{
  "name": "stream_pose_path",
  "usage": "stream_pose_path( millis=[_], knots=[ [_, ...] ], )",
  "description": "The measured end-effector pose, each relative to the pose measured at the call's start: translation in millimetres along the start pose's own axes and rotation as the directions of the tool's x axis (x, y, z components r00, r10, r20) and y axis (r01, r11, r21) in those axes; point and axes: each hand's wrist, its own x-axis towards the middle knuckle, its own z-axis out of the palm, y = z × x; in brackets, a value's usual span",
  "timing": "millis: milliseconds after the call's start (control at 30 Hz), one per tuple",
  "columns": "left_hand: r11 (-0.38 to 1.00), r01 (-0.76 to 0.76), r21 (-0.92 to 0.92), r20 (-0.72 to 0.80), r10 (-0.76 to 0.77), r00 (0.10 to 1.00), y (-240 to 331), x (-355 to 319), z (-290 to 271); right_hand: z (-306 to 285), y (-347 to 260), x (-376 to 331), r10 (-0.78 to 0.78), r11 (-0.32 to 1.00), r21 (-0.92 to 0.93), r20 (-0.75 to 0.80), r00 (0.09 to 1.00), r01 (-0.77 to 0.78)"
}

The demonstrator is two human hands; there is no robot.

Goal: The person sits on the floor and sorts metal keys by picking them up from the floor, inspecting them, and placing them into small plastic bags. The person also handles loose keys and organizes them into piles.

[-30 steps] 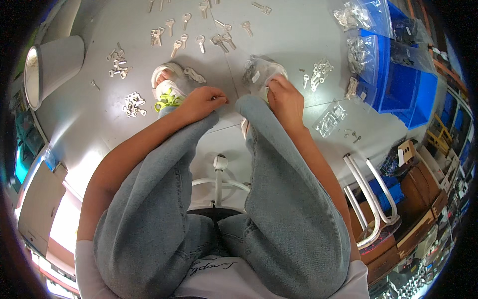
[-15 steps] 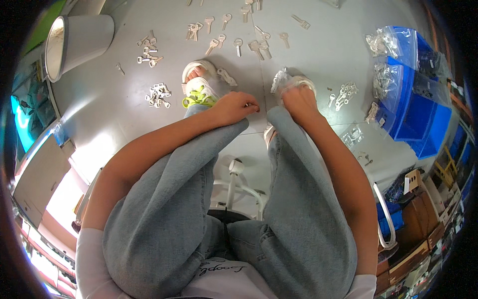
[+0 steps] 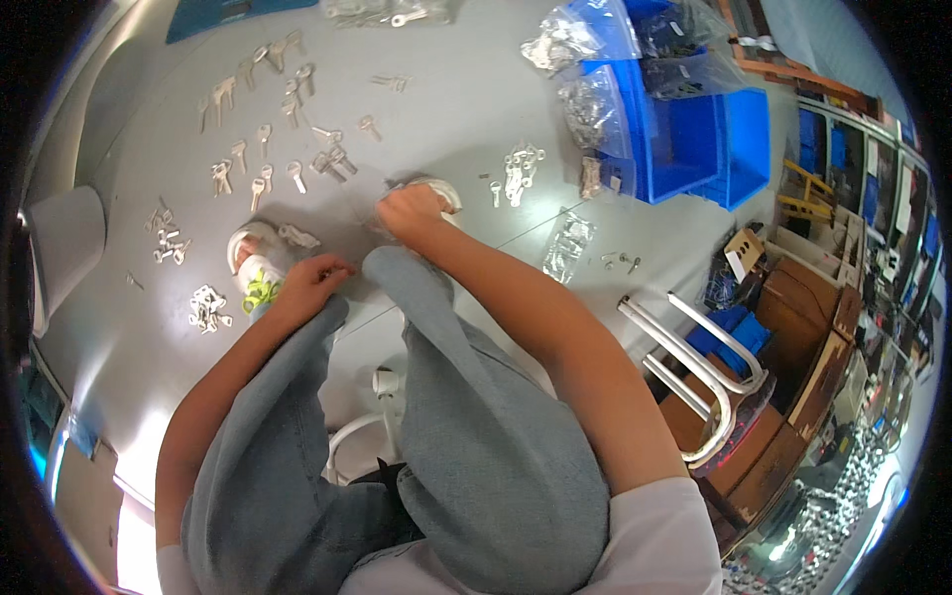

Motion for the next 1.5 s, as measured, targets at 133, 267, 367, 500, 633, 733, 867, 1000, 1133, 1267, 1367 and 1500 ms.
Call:
stream_pose_path(
  millis=[133,267,367,500,633,733,867,1000,1133,1267,1367,1500],
  knots=[
    [1.000,0.001,-0.010,0.016,-0.001,1.000,3,6,2,-16,9,-14,-0.036,0.994,0.096,-0.186,0.982,0.054],
    [1.000,-0.014,-0.011,0.005,0.014,1.000,-2,7,6,-18,11,-22,-0.107,0.991,0.070,-0.117,0.987,0.115],
    [1.000,-0.012,0.001,0.003,0.012,1.000,-2,7,6,-12,6,-8,-0.171,0.976,-0.128,0.037,0.984,0.175],
    [0.997,-0.050,0.061,0.020,0.049,0.999,-11,6,5,6,-5,5,-0.060,0.985,-0.154,0.126,0.990,0.079],
    [1.000,-0.010,0.011,0.021,0.009,1.000,-7,10,6,-3,-1,-5,0.021,0.999,-0.029,-0.025,0.999,-0.021],
    [0.999,-0.034,-0.008,-0.069,0.033,0.997,-15,11,10,-38,-4,-26,0.001,0.977,0.211,-0.160,0.987,0.033],
    [0.912,0.214,-0.350,0.018,-0.222,0.975,-21,28,4,-70,-17,-61,0.025,0.820,0.553,-0.297,0.955,0.150],
    [0.466,0.276,-0.840,0.279,-0.064,0.958,34,18,-13,-110,-29,-101,0.075,0.644,0.725,-0.378,0.923,0.245],
    [0.704,0.072,-0.707,0.166,0.067,0.984,64,1,-30,-119,-31,-109,0.133,0.588,0.764,-0.414,0.900,0.265],
    [0.810,-0.104,-0.577,0.045,0.158,0.986,82,-6,-33,-131,-47,-112,0.290,0.324,0.909,-0.358,0.888,0.261],
    [0.861,-0.202,-0.468,-0.031,0.212,0.977,88,-8,-30,-132,-48,-112,0.346,0.131,0.946,-0.324,0.881,0.297],
    [0.918,-0.238,-0.318,-0.057,0.232,0.971,91,-9,-27,-129,-44,-111,0.380,0.153,0.947,-0.321,0.867,0.284]
  ],
)
